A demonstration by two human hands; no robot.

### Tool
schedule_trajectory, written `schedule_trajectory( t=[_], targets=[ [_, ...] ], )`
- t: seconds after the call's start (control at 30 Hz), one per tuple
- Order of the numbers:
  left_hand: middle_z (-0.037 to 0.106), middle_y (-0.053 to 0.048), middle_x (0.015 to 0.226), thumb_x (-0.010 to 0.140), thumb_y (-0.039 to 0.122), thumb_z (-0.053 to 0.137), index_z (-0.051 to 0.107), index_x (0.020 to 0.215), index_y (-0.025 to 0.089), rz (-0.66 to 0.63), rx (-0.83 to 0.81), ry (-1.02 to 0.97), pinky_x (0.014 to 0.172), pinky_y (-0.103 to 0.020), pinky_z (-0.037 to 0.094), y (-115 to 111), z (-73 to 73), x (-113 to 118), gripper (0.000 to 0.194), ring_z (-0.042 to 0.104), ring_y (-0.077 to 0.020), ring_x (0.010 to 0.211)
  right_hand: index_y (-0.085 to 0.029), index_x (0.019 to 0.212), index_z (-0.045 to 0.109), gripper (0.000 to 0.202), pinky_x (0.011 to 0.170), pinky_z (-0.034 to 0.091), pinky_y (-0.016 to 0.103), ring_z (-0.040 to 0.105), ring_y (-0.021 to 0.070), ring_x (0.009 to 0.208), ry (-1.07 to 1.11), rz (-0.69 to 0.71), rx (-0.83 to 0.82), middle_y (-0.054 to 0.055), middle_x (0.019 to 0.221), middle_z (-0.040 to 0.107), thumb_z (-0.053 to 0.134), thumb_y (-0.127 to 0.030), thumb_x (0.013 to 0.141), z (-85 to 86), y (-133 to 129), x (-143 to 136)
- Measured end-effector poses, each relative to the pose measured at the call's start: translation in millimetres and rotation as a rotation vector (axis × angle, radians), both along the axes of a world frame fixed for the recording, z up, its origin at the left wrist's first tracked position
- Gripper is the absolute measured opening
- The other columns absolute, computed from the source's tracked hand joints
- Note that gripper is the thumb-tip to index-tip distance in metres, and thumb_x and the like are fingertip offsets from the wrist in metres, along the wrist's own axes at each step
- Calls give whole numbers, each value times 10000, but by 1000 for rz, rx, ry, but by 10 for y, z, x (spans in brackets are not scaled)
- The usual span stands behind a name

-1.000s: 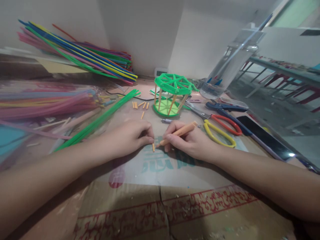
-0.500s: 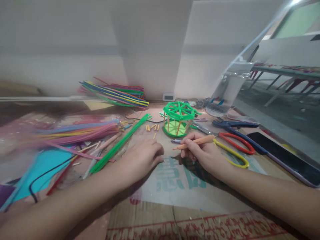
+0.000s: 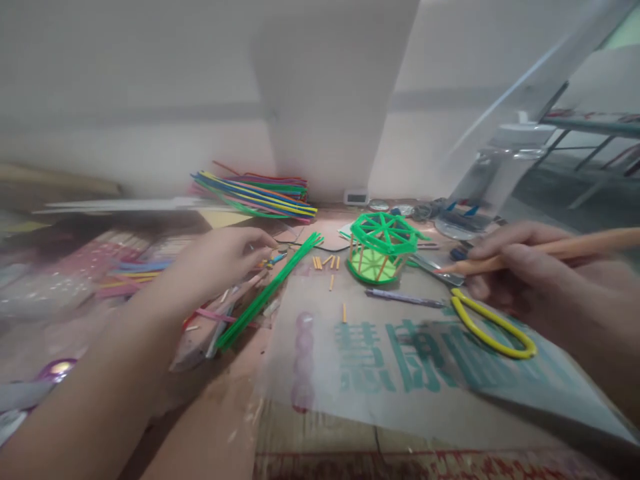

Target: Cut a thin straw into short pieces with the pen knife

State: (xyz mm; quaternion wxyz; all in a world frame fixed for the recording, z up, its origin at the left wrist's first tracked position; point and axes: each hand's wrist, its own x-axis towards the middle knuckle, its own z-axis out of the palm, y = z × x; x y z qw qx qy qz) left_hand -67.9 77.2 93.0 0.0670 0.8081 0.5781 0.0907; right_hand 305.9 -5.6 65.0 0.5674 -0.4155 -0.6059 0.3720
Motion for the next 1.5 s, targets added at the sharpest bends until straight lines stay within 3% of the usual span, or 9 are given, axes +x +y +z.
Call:
schedule_trajectory(
  t=[0.1, 0.2, 0.37, 0.57, 0.8, 1.0, 1.13, 1.3, 1.5],
  targets=[
    [827, -19, 934, 944, 378, 577, 816, 1021, 263, -79, -85, 79, 667, -280, 459, -44, -57, -74, 276, 716, -211, 775, -310, 878, 790, 173, 428, 385, 320, 598, 157, 539, -30, -48, -34, 66, 683, 694, 730, -418, 999, -21, -23, 55],
    [792, -1, 768, 837, 297, 638, 806, 842, 284, -151, -226, 167, 563, -270, 412, -83, -335, -43, 169, 679, -181, 612, -314, 885, 798, 172, 452, 405, 333, 611, 161, 558, -56, -37, -68, 79, 700, 710, 716, -396, 1012, -25, -1, 27],
    [712, -63, 642, 807, 218, 632, 707, 658, 217, -120, -151, 209, 567, -306, 412, -101, -666, 145, 166, 658, -221, 589, -288, 839, 800, 238, 395, 389, 266, 561, 133, 480, -109, 102, -24, 23, 608, 644, 787, -504, 941, -1, 16, -92],
    [770, -108, 858, 870, 210, 542, 723, 777, 218, -123, -11, 160, 680, -351, 494, -206, -561, 233, 204, 714, -283, 765, -254, 906, 776, 207, 424, 436, 259, 581, 135, 509, -249, 88, 83, 22, 654, 684, 714, -419, 1014, -48, -177, -175],
    [731, -56, 956, 933, 246, 548, 667, 1054, 267, -279, 332, -35, 838, -378, 523, -524, -572, 250, 171, 690, -268, 855, -249, 1047, 769, 134, 578, 562, 264, 689, 162, 651, -243, 246, 105, 48, 821, 793, 669, -337, 1043, -275, -292, -347],
    [668, -98, 1418, 899, 346, 621, 618, 1337, 279, -328, 395, -119, 1051, -475, 479, -716, -355, 260, 444, 611, -367, 1275, -278, 1082, 696, 109, 598, 566, 244, 674, 151, 673, -88, 241, 80, 27, 856, 794, 610, -345, 1085, -526, -287, -386],
    [797, -2, 1141, 996, 396, 541, 717, 1171, 318, -359, 132, -393, 892, -347, 542, -698, -385, 451, 260, 719, -242, 1011, -285, 1071, 644, 70, 590, 561, 248, 684, 154, 674, -55, 207, 153, 25, 842, 788, 619, -349, 1082, -517, -334, -427],
    [808, 9, 991, 1000, 364, 552, 762, 1045, 280, -363, -257, -576, 790, -309, 544, -665, -763, 750, 231, 719, -203, 897, -261, 1025, 626, 76, 580, 576, 257, 730, 166, 660, -174, 179, 194, 27, 779, 758, 659, -326, 1048, -527, -351, -493],
    [800, -16, 998, 977, 352, 562, 762, 992, 245, -355, -315, -573, 846, -326, 525, -664, -918, 838, 228, 711, -214, 930, -249, 1017, 614, 42, 573, 574, 227, 721, 147, 641, -217, 206, 97, 21, 783, 755, 630, -211, 1013, -619, -277, -485]
  ],
)
